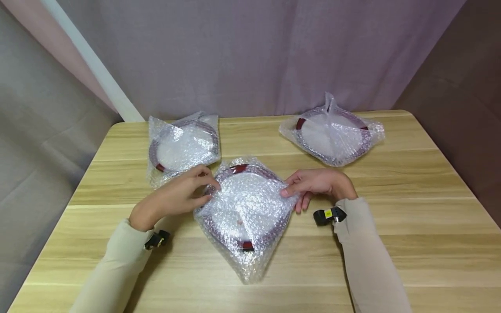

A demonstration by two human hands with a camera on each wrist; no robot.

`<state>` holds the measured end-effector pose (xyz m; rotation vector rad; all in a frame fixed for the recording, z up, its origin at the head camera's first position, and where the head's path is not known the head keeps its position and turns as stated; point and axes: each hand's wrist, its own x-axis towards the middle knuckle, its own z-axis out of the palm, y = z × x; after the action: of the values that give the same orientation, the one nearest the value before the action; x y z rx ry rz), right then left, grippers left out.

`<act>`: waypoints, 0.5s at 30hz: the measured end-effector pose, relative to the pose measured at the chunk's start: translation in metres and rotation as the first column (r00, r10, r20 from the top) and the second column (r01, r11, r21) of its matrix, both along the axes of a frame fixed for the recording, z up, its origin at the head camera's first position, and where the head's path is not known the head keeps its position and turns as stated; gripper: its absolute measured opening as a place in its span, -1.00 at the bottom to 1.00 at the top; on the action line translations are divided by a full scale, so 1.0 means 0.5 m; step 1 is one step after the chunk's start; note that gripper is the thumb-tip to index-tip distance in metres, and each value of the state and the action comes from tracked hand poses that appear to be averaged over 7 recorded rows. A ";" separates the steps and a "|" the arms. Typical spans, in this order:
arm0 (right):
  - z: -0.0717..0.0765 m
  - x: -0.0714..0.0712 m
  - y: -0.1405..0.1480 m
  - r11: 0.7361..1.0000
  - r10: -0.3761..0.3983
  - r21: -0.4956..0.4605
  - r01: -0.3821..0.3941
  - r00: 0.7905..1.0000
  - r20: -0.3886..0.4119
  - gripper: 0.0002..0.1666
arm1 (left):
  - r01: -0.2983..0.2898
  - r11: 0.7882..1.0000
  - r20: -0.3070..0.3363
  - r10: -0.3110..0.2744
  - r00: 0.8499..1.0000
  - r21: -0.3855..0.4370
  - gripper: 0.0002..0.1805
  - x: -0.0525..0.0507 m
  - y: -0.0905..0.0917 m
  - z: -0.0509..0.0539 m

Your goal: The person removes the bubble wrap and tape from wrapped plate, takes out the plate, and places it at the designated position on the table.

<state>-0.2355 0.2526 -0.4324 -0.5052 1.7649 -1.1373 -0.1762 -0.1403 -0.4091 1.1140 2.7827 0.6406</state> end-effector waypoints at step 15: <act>0.030 0.010 -0.006 0.993 -0.003 0.119 0.014 0.995 -0.097 -0.73 | -0.023 0.999 -0.157 0.018 0.987 -0.029 -0.84 0.002 0.031 -0.017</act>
<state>-0.2304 0.2497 -0.4172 -0.4877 1.9077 -1.0203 -0.1752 -0.1249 -0.4176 1.1807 2.9277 0.5315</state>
